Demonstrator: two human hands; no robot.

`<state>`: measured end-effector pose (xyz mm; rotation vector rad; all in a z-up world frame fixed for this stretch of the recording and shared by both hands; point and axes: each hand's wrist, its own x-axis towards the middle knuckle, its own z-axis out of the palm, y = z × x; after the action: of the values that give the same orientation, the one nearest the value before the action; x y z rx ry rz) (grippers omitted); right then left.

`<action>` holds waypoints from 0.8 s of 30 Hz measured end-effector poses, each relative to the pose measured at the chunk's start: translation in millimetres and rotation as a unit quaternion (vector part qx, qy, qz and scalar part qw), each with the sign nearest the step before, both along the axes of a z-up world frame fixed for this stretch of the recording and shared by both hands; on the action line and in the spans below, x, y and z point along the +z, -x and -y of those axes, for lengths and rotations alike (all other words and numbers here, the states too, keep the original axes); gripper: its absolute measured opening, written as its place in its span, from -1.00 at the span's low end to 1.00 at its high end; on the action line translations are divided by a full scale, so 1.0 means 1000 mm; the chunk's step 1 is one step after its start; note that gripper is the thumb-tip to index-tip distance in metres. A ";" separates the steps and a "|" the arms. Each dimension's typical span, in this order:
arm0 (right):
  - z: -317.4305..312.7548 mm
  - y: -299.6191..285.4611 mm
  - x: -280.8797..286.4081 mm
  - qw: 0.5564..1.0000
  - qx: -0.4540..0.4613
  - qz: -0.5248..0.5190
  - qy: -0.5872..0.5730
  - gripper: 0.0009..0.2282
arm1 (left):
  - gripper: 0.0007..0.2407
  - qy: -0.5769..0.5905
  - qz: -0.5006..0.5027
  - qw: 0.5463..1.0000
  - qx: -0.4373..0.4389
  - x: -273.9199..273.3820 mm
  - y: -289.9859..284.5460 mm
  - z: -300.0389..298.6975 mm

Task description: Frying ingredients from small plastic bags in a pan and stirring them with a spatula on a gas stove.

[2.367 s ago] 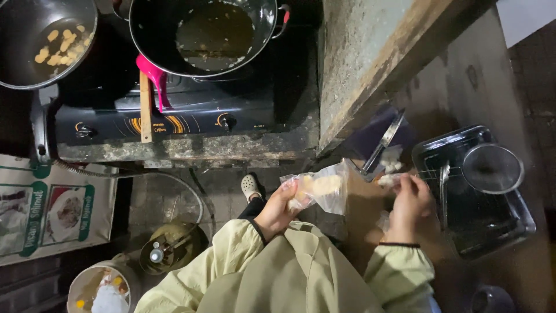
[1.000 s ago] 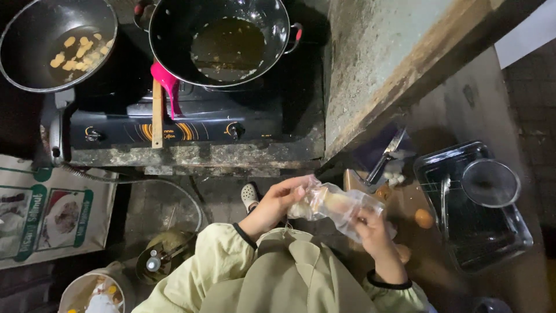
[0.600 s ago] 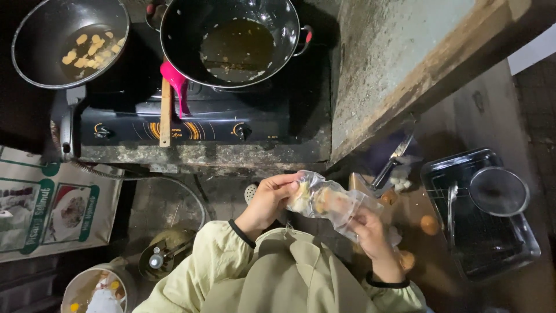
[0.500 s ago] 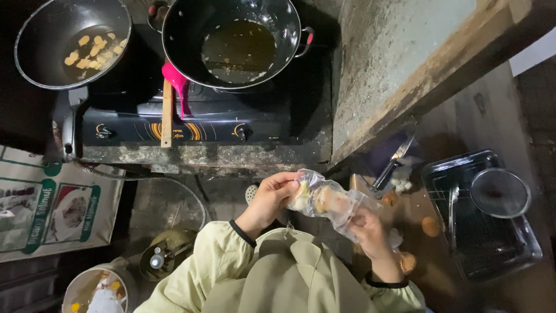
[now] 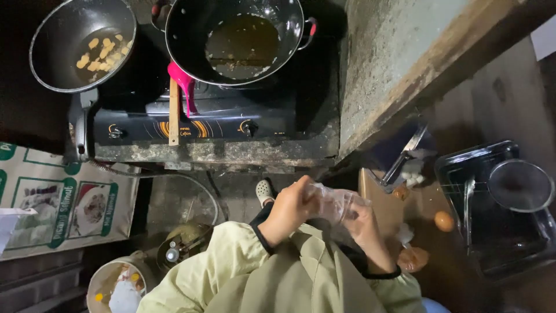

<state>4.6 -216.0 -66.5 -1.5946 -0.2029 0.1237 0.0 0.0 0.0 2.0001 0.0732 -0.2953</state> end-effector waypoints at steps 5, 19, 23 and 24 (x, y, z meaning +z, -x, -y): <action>0.002 -0.002 -0.004 0.997 -0.036 0.055 0.043 -0.92 | -0.78 -0.097 0.085 0.991 -0.028 0.000 0.002 0.015; 0.014 0.001 0.069 0.979 0.003 -0.170 -0.109 -0.76 | -0.84 0.344 -0.057 0.933 0.092 0.019 -0.023 0.015; 0.011 -0.031 0.100 0.669 0.032 -0.610 -0.424 -0.72 | -0.81 0.221 -0.028 0.974 0.031 0.056 -0.024 0.012; 0.013 -0.027 0.085 0.669 0.031 -0.609 -0.425 -0.72 | -0.81 0.220 -0.028 0.975 0.030 0.060 -0.026 0.010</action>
<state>31.4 -228.7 18.2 -0.3116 0.6709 0.9683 26.0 -9.5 59.9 1.5466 0.0947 -0.2999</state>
